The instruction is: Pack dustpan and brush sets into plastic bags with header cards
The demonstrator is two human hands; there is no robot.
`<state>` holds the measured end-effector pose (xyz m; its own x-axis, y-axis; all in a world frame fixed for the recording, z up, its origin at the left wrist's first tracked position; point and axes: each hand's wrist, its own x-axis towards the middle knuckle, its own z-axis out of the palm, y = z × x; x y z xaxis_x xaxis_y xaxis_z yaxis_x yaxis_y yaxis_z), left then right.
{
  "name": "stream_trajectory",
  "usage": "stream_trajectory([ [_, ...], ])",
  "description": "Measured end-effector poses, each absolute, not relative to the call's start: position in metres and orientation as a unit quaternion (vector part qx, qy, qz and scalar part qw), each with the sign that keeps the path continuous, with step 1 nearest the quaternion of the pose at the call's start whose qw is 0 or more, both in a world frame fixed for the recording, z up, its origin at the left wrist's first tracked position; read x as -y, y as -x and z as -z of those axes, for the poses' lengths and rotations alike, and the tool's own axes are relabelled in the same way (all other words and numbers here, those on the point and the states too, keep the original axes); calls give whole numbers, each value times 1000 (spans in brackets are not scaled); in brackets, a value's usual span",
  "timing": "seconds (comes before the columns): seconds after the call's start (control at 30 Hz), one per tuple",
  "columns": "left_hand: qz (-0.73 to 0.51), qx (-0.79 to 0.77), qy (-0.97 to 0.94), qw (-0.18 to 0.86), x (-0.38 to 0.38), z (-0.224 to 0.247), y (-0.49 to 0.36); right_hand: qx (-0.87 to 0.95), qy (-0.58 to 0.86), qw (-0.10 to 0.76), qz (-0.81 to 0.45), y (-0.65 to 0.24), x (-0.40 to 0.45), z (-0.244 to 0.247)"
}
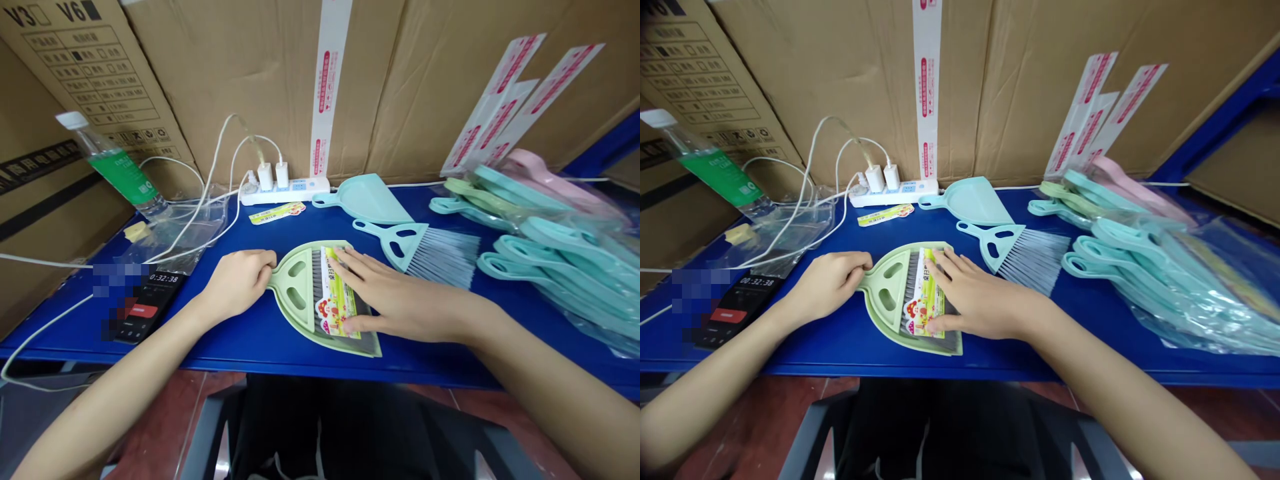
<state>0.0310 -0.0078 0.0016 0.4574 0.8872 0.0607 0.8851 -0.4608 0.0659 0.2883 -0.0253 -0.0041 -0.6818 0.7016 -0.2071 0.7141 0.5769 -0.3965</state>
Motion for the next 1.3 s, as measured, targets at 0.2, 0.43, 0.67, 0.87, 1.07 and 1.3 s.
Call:
stream_trajectory([
  [0.2,-48,-518,-854,12,8,-2,-31,-897,-382,11,221,-289,22,9],
  [0.43,-47,-526,-849,18,9,-4,-31,-886,-404,25,226,-287,24,0],
  [0.67,-52,-520,-852,11,8,-3,-31,-880,-418,-8,225,-295,20,-3],
  [0.87,-52,-520,-852,13,8,-3,-30,-895,-394,3,209,-297,18,3],
  [1.07,-49,-521,-852,19,8,-4,-30,-889,-399,10,225,-296,17,0],
  [1.3,-47,-521,-852,20,8,-4,-31,-886,-396,19,239,-296,16,1],
])
